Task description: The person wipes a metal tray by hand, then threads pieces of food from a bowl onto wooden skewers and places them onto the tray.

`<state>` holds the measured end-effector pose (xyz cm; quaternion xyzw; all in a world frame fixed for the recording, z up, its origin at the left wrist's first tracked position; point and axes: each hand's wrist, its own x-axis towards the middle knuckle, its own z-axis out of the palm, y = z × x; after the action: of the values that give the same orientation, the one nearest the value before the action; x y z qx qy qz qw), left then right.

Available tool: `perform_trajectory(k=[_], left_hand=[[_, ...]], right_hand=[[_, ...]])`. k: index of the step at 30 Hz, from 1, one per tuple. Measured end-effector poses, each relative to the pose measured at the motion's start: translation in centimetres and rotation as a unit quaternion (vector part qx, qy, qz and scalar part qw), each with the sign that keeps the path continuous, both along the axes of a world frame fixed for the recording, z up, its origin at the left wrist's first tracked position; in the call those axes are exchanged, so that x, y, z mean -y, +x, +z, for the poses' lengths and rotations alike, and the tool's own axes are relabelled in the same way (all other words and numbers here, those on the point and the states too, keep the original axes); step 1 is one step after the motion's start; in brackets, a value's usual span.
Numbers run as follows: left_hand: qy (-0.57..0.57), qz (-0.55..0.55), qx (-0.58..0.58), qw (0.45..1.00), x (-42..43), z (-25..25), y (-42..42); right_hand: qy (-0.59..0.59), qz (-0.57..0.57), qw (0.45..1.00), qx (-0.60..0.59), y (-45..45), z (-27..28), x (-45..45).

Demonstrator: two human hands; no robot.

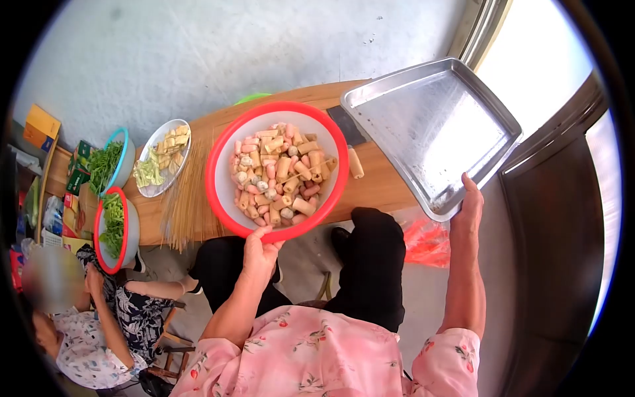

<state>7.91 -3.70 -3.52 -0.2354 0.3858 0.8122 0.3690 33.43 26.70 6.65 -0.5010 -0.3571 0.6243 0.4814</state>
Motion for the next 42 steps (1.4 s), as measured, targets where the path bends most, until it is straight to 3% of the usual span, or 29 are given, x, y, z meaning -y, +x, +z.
perform_trajectory(k=[10,16,22,26,28,30,33,35,40,41,42], left_hand=[[-0.019,0.069,0.06,0.996,0.0,1.4,1.6],[-0.033,0.081,0.049,0.995,0.2,2.6,1.6],[-0.068,0.068,0.065,0.993,0.6,3.2,0.9],[-0.074,0.072,0.052,0.993,0.9,3.0,0.7],[-0.073,0.077,0.051,0.993,0.8,2.8,0.7],[-0.089,0.073,0.076,0.99,1.4,2.0,0.6],[-0.08,0.074,0.032,0.994,2.0,0.6,1.0],[-0.067,0.079,0.019,0.995,2.0,0.8,1.0],[-0.058,0.087,0.031,0.994,2.1,1.2,1.1],[-0.062,0.083,0.022,0.994,2.1,1.2,1.1],[-0.065,0.08,0.013,0.995,2.1,1.2,1.1]], right_hand=[[-0.069,-0.003,0.993,-0.092,-13.5,-1.8,-5.3],[-0.1,-0.051,0.993,-0.035,-18.3,-5.7,-8.5],[-0.08,-0.02,0.996,-0.027,-21.2,-6.1,-8.9],[-0.061,-0.01,0.998,-0.006,-22.5,-9.9,-10.6],[-0.072,-0.029,0.993,0.093,-23.6,-9.3,-10.1],[-0.068,-0.023,0.994,0.077,-23.6,-7.3,-9.0],[-0.059,0.003,0.998,0.017,-24.4,-10.1,-9.6],[-0.049,0.042,0.988,0.142,-24.1,-12.9,-11.8],[-0.06,0.125,0.985,0.1,-24.4,-12.6,-10.1],[-0.073,0.153,0.971,0.17,-24.9,-11.9,-9.8],[-0.073,0.161,0.97,0.168,-25.3,-12.1,-9.8]])
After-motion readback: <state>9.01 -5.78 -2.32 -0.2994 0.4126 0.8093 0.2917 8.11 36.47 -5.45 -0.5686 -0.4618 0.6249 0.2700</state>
